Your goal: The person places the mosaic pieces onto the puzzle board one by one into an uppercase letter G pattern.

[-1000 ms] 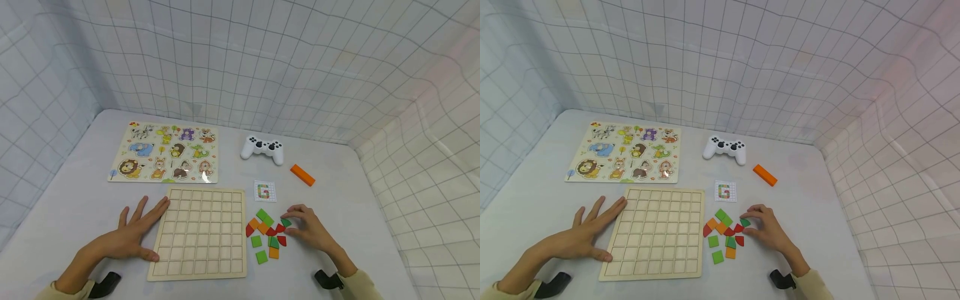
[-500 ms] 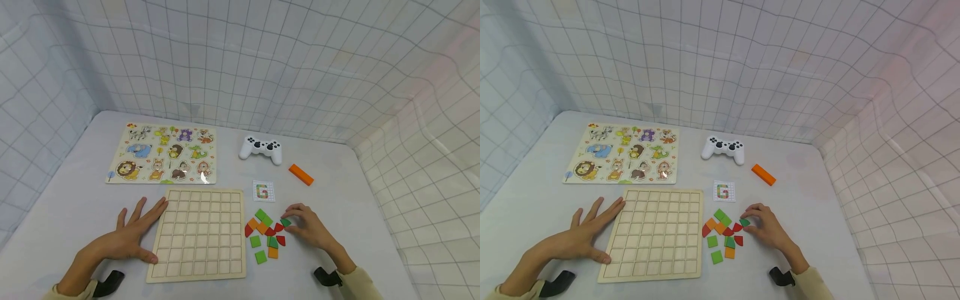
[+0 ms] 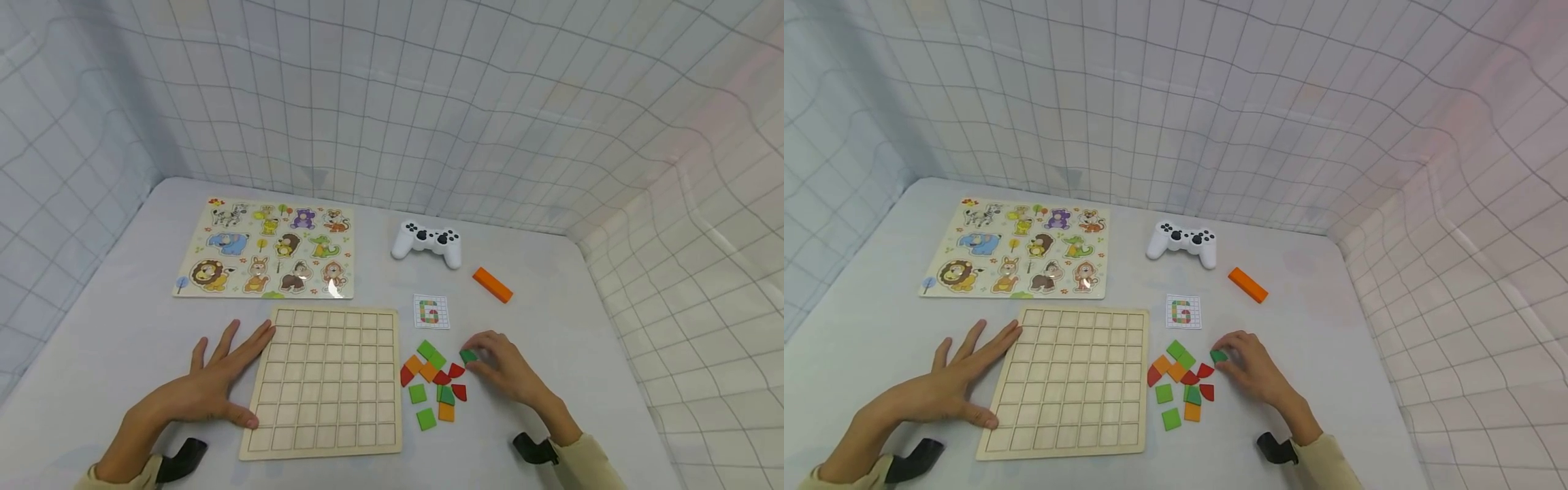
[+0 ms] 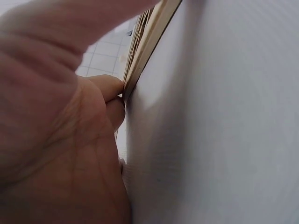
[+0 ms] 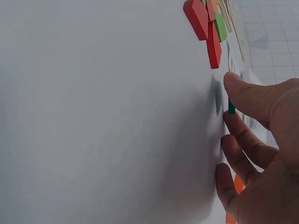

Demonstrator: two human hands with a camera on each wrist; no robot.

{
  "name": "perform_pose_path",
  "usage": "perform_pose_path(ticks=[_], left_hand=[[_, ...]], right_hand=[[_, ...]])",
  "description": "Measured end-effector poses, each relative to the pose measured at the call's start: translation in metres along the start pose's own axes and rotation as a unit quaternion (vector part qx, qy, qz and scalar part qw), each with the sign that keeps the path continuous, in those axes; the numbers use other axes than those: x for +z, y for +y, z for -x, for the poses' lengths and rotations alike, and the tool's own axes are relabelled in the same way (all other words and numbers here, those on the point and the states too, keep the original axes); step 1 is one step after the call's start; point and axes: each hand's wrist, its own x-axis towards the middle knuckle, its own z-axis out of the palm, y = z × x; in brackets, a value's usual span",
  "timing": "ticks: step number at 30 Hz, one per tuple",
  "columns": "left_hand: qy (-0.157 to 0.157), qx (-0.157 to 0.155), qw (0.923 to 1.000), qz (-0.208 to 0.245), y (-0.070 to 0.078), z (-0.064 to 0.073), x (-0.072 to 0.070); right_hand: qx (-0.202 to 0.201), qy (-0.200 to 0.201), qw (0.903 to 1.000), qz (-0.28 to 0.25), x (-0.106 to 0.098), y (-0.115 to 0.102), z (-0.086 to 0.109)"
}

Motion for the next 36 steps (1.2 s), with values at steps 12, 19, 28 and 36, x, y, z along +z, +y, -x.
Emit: perform_pose_path(ticks=[12, 19, 28, 36], left_hand=[[0.003, -0.004, 1.0000, 0.007, 0.000, -0.003, -0.003], [0.006, -0.004, 1.0000, 0.005, -0.001, -0.001, -0.001], [0.001, -0.007, 0.9999, 0.008, 0.000, -0.001, 0.000], [0.003, -0.004, 1.0000, 0.004, -0.001, -0.001, 0.001]], right_hand=[[0.002, 0.014, 0.9969, -0.077, -0.003, -0.012, -0.018], [0.001, 0.002, 0.9917, -0.128, -0.004, -0.029, -0.033], [-0.002, -0.012, 0.9897, -0.143, 0.007, -0.050, -0.056], [-0.037, -0.033, 0.9853, -0.164, 0.022, -0.071, -0.078]])
